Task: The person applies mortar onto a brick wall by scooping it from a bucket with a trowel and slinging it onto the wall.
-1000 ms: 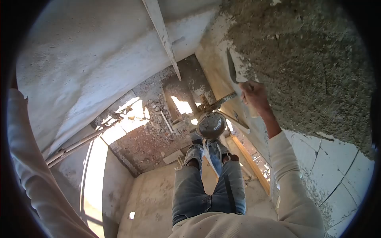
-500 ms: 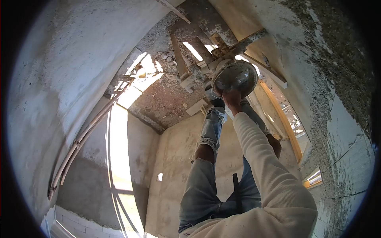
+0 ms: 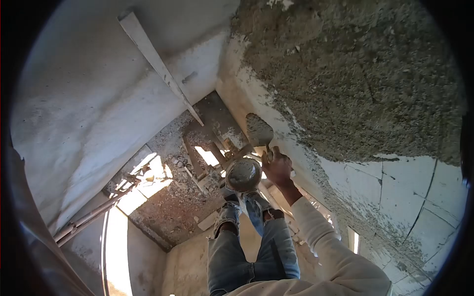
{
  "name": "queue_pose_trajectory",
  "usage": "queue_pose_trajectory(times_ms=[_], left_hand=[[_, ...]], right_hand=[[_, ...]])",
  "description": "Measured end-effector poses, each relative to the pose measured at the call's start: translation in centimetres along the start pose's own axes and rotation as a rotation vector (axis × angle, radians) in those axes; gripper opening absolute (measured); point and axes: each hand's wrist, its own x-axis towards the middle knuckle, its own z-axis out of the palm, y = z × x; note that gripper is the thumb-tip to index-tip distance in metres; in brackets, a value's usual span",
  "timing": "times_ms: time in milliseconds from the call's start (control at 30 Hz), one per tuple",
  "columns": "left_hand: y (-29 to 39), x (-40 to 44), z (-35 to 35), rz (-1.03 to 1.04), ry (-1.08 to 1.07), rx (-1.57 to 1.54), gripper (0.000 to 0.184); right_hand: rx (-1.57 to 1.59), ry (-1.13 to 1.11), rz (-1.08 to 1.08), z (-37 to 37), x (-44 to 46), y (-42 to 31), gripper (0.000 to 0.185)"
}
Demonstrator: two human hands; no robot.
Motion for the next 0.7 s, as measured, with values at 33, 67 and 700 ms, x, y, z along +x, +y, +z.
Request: queue_pose_trajectory(times_ms=[33,67,700], left_hand=[[-0.6,2.0,0.3,-0.008,0.024,0.008,0.084],[-0.9,3.7,0.5,-0.014,0.046,0.017,0.084],[-3.2,9.8,-0.9,0.001,0.097,0.044,0.084]], right_hand=[[-0.002,-0.018,-0.087,-3.3,1.9,-2.7,0.022],[0.028,-0.010,-0.203,-7.0,3.7,-5.7,0.023],[0.764,0.033,-0.165,-31.4,22.2,-16.0,0.027]])
